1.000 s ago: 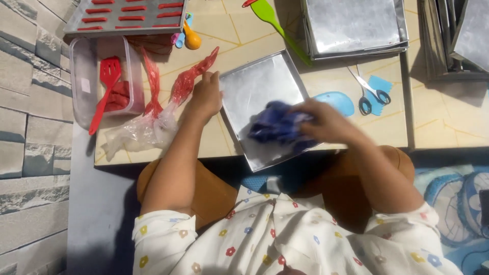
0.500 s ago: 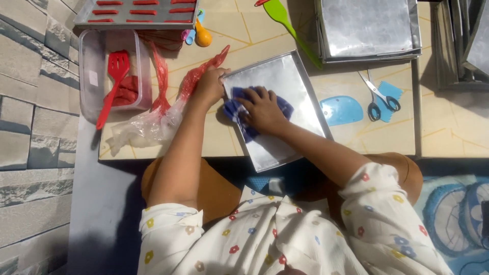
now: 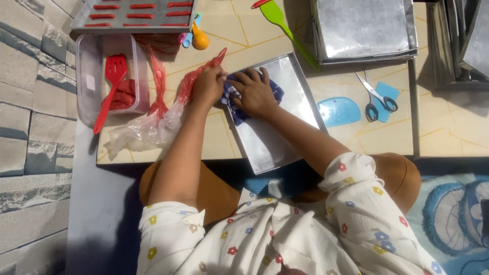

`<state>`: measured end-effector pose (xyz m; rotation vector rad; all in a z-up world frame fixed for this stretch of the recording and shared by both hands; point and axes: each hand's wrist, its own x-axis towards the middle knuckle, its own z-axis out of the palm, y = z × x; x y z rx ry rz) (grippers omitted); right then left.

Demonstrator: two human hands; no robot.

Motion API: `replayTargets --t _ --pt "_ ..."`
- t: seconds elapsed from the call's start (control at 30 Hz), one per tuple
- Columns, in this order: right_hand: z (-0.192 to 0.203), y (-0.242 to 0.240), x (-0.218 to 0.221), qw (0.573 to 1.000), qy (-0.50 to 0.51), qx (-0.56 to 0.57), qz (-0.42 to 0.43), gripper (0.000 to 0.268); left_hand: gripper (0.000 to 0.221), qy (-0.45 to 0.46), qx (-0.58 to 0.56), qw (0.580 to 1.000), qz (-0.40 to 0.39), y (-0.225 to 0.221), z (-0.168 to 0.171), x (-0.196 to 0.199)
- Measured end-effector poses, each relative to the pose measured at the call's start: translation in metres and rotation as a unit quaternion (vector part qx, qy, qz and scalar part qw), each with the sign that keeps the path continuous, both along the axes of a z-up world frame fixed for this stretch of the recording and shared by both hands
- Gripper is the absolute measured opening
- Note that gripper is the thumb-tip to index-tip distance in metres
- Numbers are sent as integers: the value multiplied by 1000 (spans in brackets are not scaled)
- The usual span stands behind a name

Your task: Smoothing piped dough strips on a baking tray using a scraper and cleaning a tray with a cloth.

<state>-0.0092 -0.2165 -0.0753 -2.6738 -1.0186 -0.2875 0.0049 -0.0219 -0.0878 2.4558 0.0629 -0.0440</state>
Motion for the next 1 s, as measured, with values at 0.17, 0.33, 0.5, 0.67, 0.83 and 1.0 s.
replayTargets --t 0.17,0.33,0.5,0.67,0.83,1.0 --pt "-2 -17 5 997 -60 45 -1 47 14 55 6 998 11 -3 29 -7" --pt "4 -39 10 995 -89 51 -20 48 14 75 -6 997 31 -3 27 -6" --pt "-1 -70 19 987 -129 12 -95 50 19 88 19 996 23 -9 45 -9" --pt "1 -86 23 982 -135 -17 -134 53 19 94 30 995 31 -17 49 -13" --pt "-4 -88 27 973 -90 -63 -201 64 19 87 45 994 53 -28 51 -18" --pt "6 -83 24 970 -49 -90 -221 69 16 -43 72 991 99 -48 59 -37"
